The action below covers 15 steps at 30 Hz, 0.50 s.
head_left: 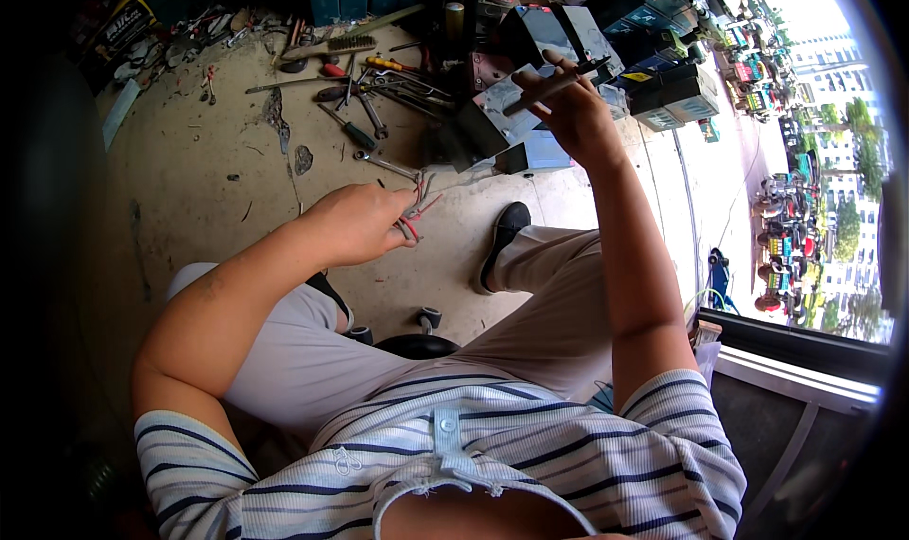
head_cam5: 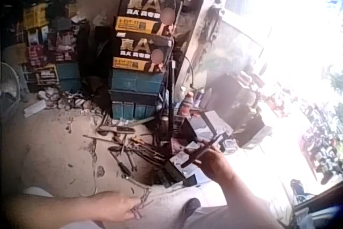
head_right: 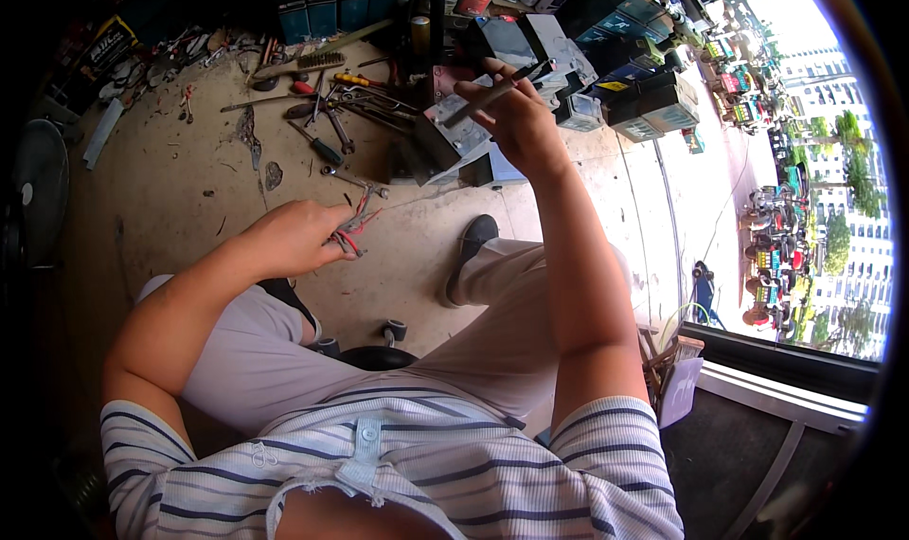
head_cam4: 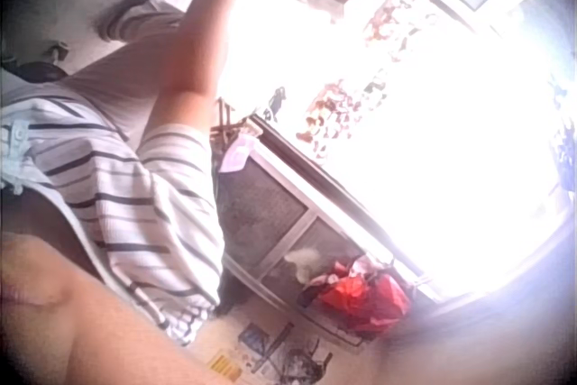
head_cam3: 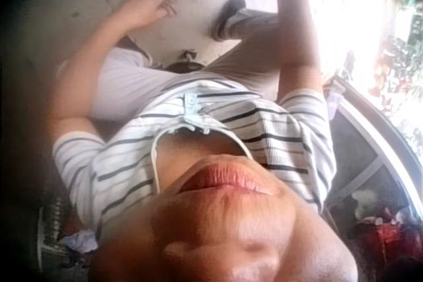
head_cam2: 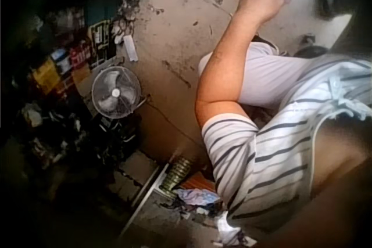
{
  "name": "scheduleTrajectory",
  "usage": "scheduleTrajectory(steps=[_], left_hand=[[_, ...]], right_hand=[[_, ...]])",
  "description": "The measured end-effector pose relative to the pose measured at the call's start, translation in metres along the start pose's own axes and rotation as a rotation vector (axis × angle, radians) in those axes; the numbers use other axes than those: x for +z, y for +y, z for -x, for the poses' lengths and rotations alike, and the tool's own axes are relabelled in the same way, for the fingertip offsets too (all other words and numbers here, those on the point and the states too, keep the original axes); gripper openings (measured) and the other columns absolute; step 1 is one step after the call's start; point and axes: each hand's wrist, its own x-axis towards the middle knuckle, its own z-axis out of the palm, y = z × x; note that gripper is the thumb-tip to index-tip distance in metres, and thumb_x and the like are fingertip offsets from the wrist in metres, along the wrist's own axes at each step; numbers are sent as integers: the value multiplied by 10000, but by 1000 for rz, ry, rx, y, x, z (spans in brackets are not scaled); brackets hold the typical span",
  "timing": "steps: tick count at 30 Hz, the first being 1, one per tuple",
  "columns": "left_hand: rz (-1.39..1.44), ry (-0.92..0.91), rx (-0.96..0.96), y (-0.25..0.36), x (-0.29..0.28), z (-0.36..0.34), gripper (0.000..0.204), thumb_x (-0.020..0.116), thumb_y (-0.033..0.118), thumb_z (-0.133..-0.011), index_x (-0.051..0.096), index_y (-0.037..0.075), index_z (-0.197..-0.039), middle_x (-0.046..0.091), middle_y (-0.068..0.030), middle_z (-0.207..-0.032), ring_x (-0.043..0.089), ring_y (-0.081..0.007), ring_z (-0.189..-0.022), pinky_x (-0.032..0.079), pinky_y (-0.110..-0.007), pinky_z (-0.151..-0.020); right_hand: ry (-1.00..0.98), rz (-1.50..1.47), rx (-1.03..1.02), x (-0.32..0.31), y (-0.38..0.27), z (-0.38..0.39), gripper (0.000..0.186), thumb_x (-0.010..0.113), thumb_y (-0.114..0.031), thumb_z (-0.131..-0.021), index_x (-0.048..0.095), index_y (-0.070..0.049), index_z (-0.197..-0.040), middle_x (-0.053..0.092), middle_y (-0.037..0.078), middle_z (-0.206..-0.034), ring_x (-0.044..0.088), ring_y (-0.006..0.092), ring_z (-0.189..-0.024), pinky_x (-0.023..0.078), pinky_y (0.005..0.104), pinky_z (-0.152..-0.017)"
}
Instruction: The person sits on the floor in a cluttered workshop and uses pliers to strip the insulation from red and black wires. They then connect the stripped wires to a small white connector and test the connection against a metal box.
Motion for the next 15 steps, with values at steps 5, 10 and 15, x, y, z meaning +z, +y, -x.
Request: scheduleTrajectory(steps=[5, 10, 15], left_hand=[[-1, -7, -11, 1, -1, 1, 310, 683, 264, -793, 531, 3, -862, 616, -220, -739, 597, -416, -744, 461, -467, -657], [-4, -20, -10, 1, 0, -1, 308, 682, 260, -791, 530, 4, -870, 615, -224, -744, 596, -420, -750, 462, -470, -663], [-4, -31, -4, 2, 1, -2, 309, 681, 259, -789, 528, 4, -877, 614, -228, -745, 597, -422, -753, 462, -473, -665]], right_hand=[[-133, -398, 272, -2, -4, 0, 316, 303, -157, -993, 421, -61, -1270, 505, 17, -676, 532, 138, -628, 455, 286, -709], [30, -275, 494, -16, -8, 1, 270, 362, -220, -965, 495, -11, -1072, 405, -37, -620, 342, 71, -452, 402, 259, -540], [49, -102, 443, -15, -4, 2, 261, 486, -259, -946, 550, -20, -1030, 363, -64, -585, 306, 52, -440, 359, 226, -493]])
